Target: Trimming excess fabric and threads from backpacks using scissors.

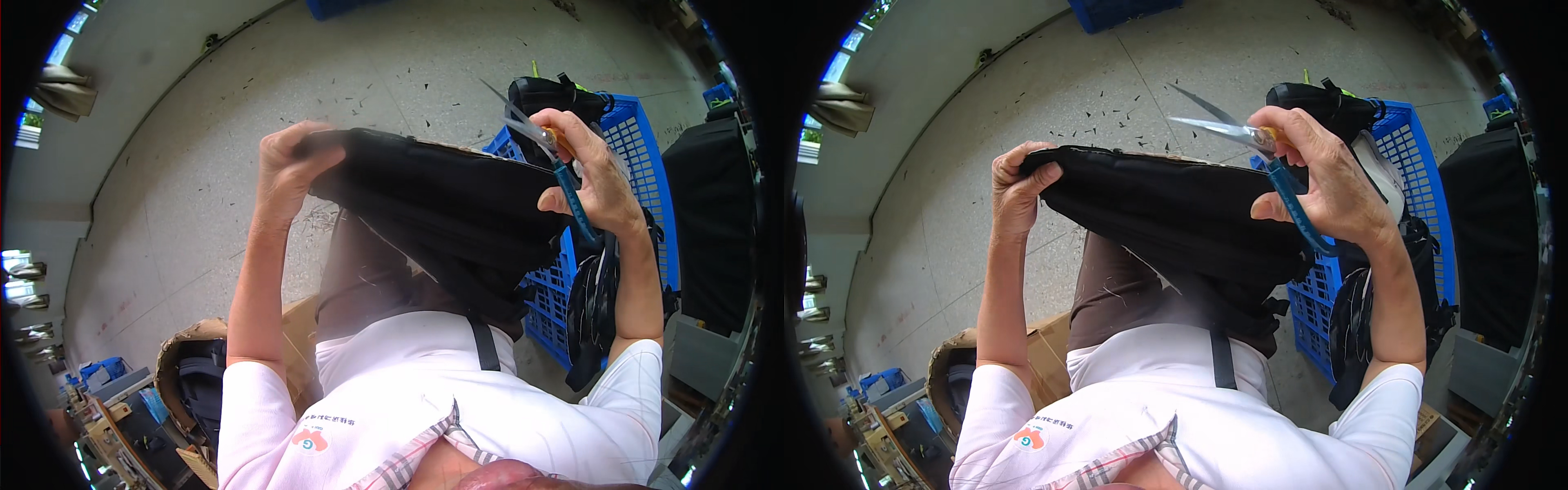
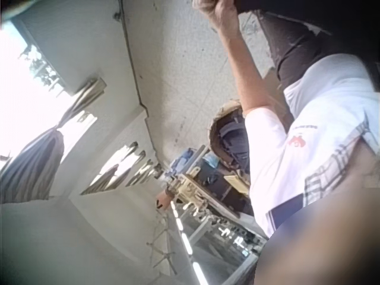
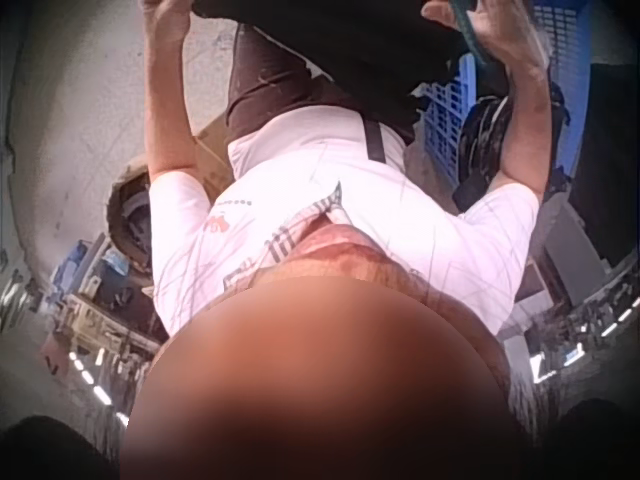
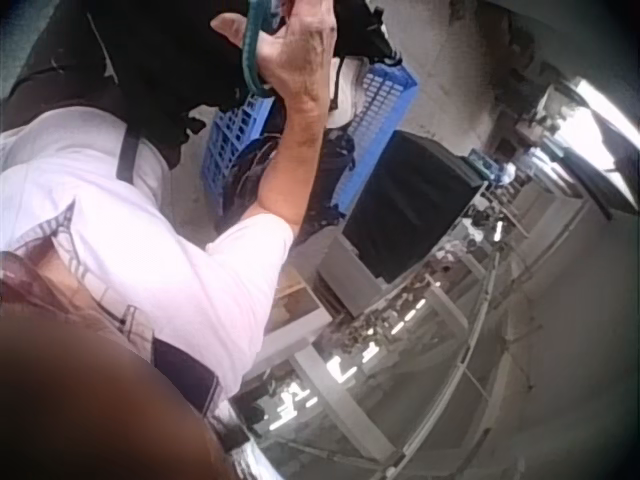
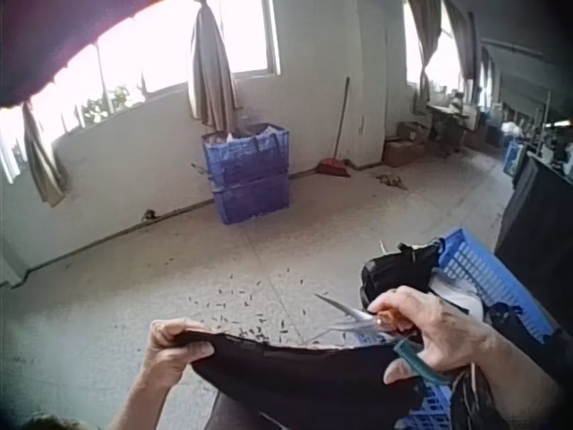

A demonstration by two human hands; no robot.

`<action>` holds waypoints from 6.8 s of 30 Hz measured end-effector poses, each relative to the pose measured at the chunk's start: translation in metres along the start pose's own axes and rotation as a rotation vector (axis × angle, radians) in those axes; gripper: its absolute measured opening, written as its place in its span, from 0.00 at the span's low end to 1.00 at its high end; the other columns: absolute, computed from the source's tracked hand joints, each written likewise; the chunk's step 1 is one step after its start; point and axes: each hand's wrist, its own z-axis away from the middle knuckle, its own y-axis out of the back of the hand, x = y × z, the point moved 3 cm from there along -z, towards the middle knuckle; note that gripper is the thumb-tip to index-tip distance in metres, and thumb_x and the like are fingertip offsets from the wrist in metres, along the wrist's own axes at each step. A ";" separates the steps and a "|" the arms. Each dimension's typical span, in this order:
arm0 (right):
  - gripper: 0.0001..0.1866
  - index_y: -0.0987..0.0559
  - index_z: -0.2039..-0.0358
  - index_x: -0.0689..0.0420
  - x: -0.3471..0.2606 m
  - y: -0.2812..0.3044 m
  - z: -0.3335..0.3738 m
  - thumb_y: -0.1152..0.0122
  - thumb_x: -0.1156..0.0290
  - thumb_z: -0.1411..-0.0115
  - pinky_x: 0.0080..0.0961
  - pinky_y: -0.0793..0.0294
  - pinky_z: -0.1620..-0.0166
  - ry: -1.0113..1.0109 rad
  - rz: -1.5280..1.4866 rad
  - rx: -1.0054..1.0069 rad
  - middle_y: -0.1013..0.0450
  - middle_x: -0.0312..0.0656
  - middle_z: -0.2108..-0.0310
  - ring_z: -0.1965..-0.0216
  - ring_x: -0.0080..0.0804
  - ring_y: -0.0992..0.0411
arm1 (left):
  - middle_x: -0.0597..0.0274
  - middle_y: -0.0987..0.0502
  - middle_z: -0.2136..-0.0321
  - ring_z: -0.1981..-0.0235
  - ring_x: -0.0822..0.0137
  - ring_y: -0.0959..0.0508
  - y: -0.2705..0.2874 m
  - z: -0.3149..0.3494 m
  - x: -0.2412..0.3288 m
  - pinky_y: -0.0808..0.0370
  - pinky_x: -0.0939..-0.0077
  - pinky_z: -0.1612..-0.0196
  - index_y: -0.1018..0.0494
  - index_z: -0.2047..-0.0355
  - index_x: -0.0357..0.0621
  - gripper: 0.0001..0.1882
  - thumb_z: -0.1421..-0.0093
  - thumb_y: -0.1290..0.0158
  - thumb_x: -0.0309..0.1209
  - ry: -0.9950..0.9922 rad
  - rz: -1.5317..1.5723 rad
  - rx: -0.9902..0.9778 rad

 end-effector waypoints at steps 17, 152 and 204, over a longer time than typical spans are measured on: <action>0.39 0.27 0.63 0.55 0.001 -0.008 -0.027 0.41 0.34 0.66 0.26 0.27 0.64 0.246 0.284 -0.417 0.30 0.42 0.73 0.69 0.34 0.29 | 0.57 0.23 0.73 0.69 0.63 0.24 0.015 0.021 -0.010 0.29 0.72 0.61 0.25 0.70 0.38 0.10 0.56 0.41 0.23 -0.085 0.135 -0.019; 0.19 0.29 0.63 0.61 -0.043 -0.010 -0.016 0.35 0.77 0.57 0.09 0.41 0.77 -0.194 -0.335 0.734 0.38 0.27 0.82 0.81 0.12 0.41 | 0.76 0.30 0.85 0.82 0.85 0.34 0.013 -0.092 0.144 0.36 0.89 0.79 0.27 0.79 0.40 0.06 0.48 0.45 0.28 -0.245 -0.641 -0.025; 0.20 0.27 0.60 0.57 -0.064 -0.117 -0.013 0.34 0.71 0.55 0.05 0.37 0.73 -0.192 -0.395 0.557 0.37 0.27 0.80 0.78 0.11 0.38 | 0.58 0.25 0.65 0.68 0.68 0.23 0.040 0.029 -0.120 0.23 0.71 0.64 0.32 0.57 0.36 0.20 0.51 0.44 0.29 0.701 0.928 0.092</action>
